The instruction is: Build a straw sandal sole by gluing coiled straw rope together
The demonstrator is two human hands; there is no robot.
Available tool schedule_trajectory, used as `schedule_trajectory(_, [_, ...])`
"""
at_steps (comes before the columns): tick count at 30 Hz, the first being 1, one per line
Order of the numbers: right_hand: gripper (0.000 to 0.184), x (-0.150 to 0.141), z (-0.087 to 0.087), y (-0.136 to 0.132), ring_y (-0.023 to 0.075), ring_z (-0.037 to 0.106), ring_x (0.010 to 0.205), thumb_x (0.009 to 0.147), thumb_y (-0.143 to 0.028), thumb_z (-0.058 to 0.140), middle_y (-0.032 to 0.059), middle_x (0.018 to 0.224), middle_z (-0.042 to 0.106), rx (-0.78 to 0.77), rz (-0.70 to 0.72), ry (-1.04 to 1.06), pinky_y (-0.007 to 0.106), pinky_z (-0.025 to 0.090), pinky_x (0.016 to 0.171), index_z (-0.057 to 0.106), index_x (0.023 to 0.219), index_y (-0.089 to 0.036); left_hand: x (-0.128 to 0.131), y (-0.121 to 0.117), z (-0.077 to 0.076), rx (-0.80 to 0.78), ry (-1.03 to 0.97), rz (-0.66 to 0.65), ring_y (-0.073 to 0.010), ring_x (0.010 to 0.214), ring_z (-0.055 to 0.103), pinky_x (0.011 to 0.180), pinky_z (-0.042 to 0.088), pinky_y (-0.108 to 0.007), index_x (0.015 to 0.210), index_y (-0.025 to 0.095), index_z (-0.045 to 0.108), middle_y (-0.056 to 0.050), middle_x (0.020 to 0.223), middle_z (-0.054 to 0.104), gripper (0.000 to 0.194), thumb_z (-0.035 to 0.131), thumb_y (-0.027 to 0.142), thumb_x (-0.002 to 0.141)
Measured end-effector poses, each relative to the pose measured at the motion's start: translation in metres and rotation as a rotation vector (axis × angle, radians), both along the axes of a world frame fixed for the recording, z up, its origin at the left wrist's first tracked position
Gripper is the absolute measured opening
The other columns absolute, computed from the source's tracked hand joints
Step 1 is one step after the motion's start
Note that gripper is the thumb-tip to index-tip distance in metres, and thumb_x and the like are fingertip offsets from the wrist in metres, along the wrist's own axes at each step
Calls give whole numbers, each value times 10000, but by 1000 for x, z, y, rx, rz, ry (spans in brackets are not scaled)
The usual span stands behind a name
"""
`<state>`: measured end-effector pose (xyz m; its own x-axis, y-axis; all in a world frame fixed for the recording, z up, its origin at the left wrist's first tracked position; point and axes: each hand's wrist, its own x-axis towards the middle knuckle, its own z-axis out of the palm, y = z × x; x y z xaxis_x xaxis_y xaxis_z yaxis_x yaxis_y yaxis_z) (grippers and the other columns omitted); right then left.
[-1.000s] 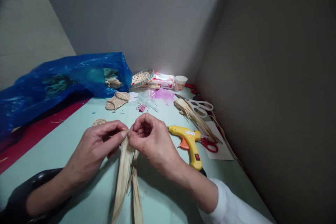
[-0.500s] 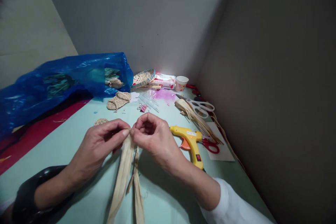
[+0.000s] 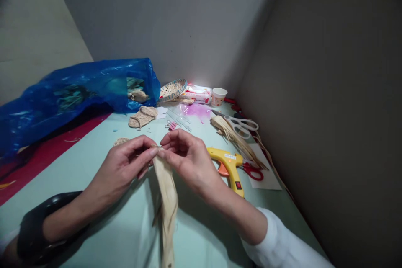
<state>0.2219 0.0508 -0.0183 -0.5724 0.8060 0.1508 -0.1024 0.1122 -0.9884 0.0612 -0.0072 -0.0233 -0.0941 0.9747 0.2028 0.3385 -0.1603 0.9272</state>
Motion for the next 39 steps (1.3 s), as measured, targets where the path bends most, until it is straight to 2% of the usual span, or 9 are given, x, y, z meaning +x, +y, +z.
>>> schedule_trajectory(6, [292,-1,-5,4,104,559,781,717,-272,872,-26,816,614,-238,95,159,221,432,732,640,873,-185,1,2,3,-73,-220,-93,-69,481,441,472,352,-211,774,183,589,74,596,491,204,580,318,927])
schedule_trajectory(12, [335,-3,-1,2,113,560,725,658,-264,896,-31,776,617,-404,156,225,223,429,699,633,855,-199,0,2,0,-139,-473,-172,-67,512,439,472,382,-191,794,180,598,64,640,508,182,637,323,901])
schedule_trajectory(15, [341,-2,0,0,129,554,737,655,-286,897,-25,779,606,-366,85,183,235,426,691,634,854,-201,0,2,-1,-135,-441,-152,-66,524,446,497,388,-191,803,179,596,65,638,499,194,626,337,912])
schedule_trajectory(19, [314,-2,-2,-1,130,541,748,699,-316,876,-25,792,603,-211,-3,107,246,416,701,627,849,-197,1,1,1,-136,-350,-129,-80,539,463,509,390,-204,822,183,576,65,634,497,200,603,361,911])
schedule_trajectory(22, [309,-4,-2,-2,124,528,740,703,-320,874,-26,810,604,-154,-48,87,238,410,675,632,847,-194,0,1,3,-127,-277,-109,-95,535,430,486,363,-220,842,200,554,73,622,470,202,582,388,910])
schedule_trajectory(29, [299,-4,-3,-2,132,526,756,716,-339,861,-20,810,598,-146,-30,60,248,416,701,635,843,-189,1,-1,6,-26,-80,-80,-115,570,343,514,284,-266,793,210,525,77,641,392,178,526,342,913])
schedule_trajectory(34, [251,-3,-8,-2,149,535,807,769,-318,817,-15,851,573,-116,12,82,273,433,757,618,869,-203,3,1,5,18,28,-61,-143,649,415,601,322,-286,763,216,519,49,702,465,155,506,281,903])
schedule_trajectory(36, [234,-3,-4,-5,145,533,819,781,-293,810,-17,858,574,-90,-8,114,261,436,753,614,875,-206,2,4,2,24,49,-22,-152,664,426,616,318,-294,737,216,520,41,701,480,145,527,250,877])
schedule_trajectory(39, [225,-2,5,-10,128,539,799,786,-244,811,-23,864,588,-30,-43,145,237,446,725,618,896,-215,-1,7,-3,-6,-19,-2,-144,624,419,595,322,-287,718,220,503,49,667,478,174,550,285,874])
